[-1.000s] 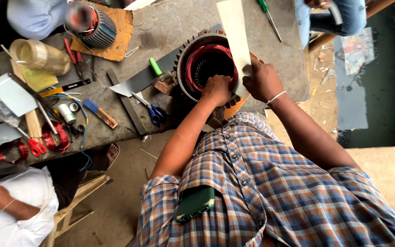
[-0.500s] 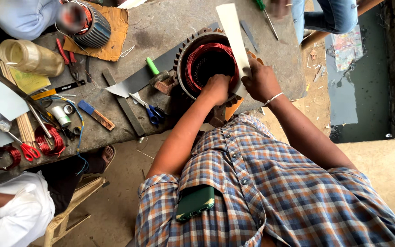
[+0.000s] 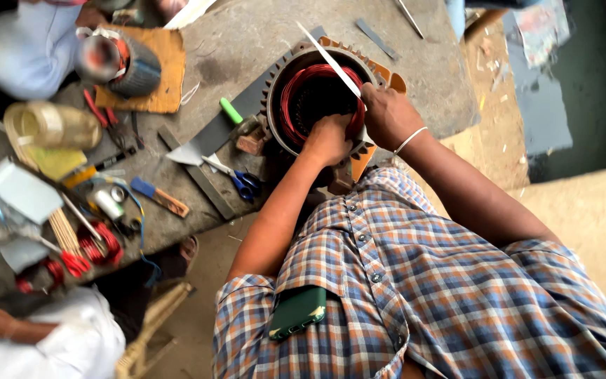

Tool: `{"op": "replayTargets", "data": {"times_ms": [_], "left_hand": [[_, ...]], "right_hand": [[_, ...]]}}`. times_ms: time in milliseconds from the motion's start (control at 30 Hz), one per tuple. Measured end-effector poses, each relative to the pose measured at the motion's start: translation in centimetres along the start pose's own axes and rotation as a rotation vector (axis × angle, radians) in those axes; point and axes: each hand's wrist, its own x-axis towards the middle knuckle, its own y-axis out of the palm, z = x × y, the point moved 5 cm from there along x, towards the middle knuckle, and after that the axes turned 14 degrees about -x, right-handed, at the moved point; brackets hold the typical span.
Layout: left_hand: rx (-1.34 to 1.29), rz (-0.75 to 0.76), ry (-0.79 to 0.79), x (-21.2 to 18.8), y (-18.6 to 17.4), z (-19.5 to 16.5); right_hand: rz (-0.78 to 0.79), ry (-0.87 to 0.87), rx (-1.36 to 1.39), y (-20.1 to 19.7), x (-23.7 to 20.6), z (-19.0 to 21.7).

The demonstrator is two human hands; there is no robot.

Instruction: The person cuts the copper wire windings inside an electric motor stator with scissors and pulls the cut wire coils out of the slots by hand. They then insert a gray insulating sheet into the stator and press the sheet and remaining windings into place, working the material around the slots.

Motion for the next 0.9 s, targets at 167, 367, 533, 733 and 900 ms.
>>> {"op": "replayTargets", "data": {"times_ms": [167, 367, 533, 733, 900], "left_hand": [[-0.074, 0.068, 0.082, 0.3, 0.2, 0.3], [-0.034, 0.103, 0.089, 0.1, 0.3, -0.7], [0.129, 0.036, 0.055, 0.6, 0.8, -2.6], [0.256, -0.004, -0.056, 1.5, 1.3, -3.8], [0.285, 0.035, -0.083, 1.9, 1.6, -4.2]], "right_hand": [[-0.049, 0.156, -0.018, -0.2, -1.2, 1.5], [-0.339, 0.35, 0.097, -3.7, -5.6, 0.7], [-0.45, 0.488, 0.07, -6.0, -9.1, -0.9], [-0.473, 0.47, 0.289, -4.0, -8.4, -3.1], [-0.523, 0.375, 0.225, -3.2, -7.5, -4.1]]}}
